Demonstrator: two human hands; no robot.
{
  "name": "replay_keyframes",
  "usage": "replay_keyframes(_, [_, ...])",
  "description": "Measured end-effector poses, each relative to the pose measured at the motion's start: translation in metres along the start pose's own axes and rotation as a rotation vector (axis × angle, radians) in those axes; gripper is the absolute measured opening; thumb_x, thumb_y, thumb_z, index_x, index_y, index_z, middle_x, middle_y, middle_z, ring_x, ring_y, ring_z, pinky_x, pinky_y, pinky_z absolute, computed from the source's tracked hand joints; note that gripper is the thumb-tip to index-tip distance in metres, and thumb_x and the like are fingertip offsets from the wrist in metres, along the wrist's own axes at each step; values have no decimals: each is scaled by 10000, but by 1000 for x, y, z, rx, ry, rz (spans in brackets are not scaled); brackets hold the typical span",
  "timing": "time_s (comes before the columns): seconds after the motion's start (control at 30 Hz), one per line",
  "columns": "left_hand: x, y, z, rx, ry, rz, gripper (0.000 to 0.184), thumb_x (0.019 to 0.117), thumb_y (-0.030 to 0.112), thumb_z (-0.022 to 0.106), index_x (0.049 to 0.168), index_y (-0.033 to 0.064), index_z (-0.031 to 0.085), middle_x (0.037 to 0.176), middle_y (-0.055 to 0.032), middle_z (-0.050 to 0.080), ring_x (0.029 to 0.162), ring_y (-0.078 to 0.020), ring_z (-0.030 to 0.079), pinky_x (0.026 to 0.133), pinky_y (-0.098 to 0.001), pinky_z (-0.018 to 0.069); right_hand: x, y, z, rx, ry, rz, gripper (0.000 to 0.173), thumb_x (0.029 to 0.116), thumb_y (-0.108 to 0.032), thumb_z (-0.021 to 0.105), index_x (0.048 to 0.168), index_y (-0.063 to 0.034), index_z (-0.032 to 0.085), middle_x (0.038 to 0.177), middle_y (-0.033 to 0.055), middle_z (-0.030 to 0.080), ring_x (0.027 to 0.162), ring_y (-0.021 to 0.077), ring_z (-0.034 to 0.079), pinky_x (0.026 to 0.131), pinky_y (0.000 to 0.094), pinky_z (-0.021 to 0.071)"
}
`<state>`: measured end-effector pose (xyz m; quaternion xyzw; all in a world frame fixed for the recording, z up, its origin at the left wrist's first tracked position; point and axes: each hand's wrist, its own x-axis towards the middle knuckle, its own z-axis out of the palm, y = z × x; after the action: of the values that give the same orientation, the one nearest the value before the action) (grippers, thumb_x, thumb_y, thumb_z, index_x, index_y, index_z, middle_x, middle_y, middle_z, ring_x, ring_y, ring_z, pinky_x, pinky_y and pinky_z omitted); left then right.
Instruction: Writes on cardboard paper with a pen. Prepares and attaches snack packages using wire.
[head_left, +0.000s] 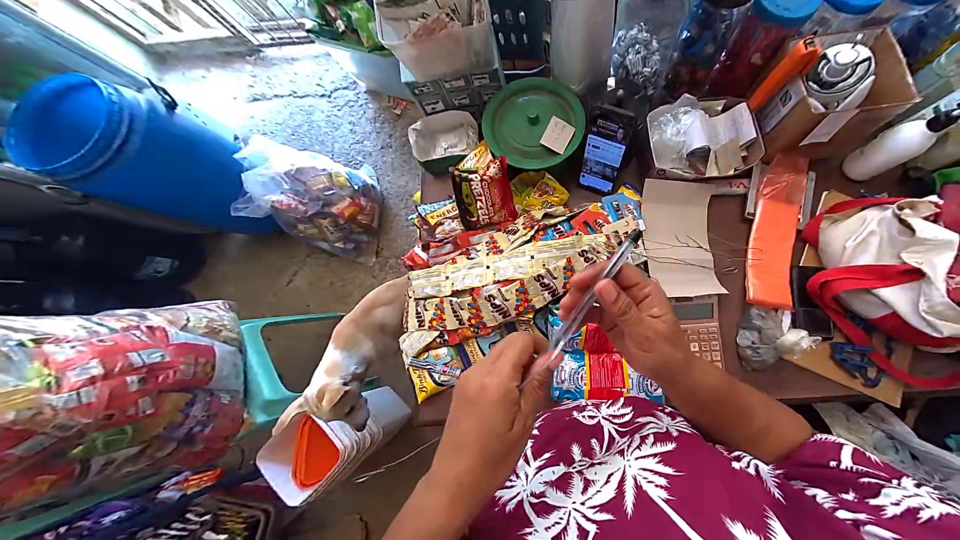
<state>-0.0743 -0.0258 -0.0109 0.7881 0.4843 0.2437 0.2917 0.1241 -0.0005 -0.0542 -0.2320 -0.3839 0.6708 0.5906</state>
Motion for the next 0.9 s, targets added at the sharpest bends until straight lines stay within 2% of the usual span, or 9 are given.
replay_keyframes(0.27, [-1, 17, 1, 67, 6, 166, 430, 1105, 349, 409, 847, 64, 603, 677, -35, 524, 581, -82, 496, 525, -196, 403, -5, -18, 8, 73, 102, -81, 227, 1080, -321, 498, 1092, -191, 683, 940, -49, 730, 867, 48, 716, 812, 226, 603])
replay_keyframes(0.33, [-13, 16, -1, 47, -64, 187, 421, 1102, 344, 410, 832, 78, 595, 666, -35, 527, 559, -104, 503, 497, -231, 408, 13, -49, -23, 46, 319, -234, 334, 1116, -291, 378, 983, -256, 682, 816, -142, 702, 775, -26, 675, 756, 164, 567])
replay_keyframes(0.4, [-22, 11, -2, 12, -67, 172, 414, 1101, 340, 413, 854, 74, 613, 682, -31, 551, 581, -86, 522, 523, -211, 428, 24, -83, -61, -79, 454, -516, 329, 1135, -218, 294, 1017, -218, 601, 830, -126, 668, 758, 14, 667, 754, 210, 583])
replay_keyframes(0.47, [-20, 8, -10, -50, -25, 133, 407, 1102, 337, 438, 970, 42, 686, 751, -42, 645, 650, -50, 592, 605, -179, 504, 18, -92, -59, -433, 342, -553, 247, 1130, -324, 337, 1121, -245, 571, 934, -156, 643, 760, -18, 621, 709, 167, 545])
replay_keyframes(0.53, [-17, 12, -16, -78, 12, 122, 372, 1095, 308, 469, 1131, 34, 719, 832, -47, 680, 698, -10, 587, 665, -131, 490, -1, -75, -40, -708, 114, -399, 406, 1086, -525, 364, 1057, -260, 670, 952, -161, 681, 792, -41, 627, 690, 152, 526])
replay_keyframes(0.57, [-14, 14, -16, -73, 31, 140, 361, 1091, 296, 478, 1178, 39, 716, 854, -51, 679, 714, -3, 573, 682, -119, 469, -4, -64, -35, -809, 8, -378, 512, 1088, -526, 352, 997, -177, 716, 885, -100, 695, 744, -26, 635, 647, 171, 543])
replay_keyframes(0.67, [-10, 19, -9, -62, 41, 191, 326, 1075, 285, 512, 1195, 67, 724, 828, -40, 645, 694, -9, 550, 642, -120, 450, -7, -40, -25, -1085, -86, -417, 403, 1090, -274, 462, 1014, -19, 765, 718, 0, 683, 561, 0, 572, 508, 198, 508])
replay_keyframes(0.73, [-11, 21, -3, -56, 39, 203, 318, 1068, 280, 527, 1160, 54, 731, 809, -49, 632, 685, -16, 551, 634, -117, 449, -9, -31, -18, -1152, -80, -477, 289, 995, -188, 566, 1079, 2, 769, 628, -13, 628, 509, 2, 497, 478, 189, 432])
replay_keyframes(0.9, [-12, 20, 3, 19, 29, 204, 332, 1073, 293, 512, 1130, 55, 737, 817, -55, 646, 672, -44, 565, 616, -140, 454, -13, -28, -11, -1272, -87, -622, 255, 927, -137, 606, 1064, -28, 791, 542, -5, 580, 466, 53, 448, 466, 228, 330])
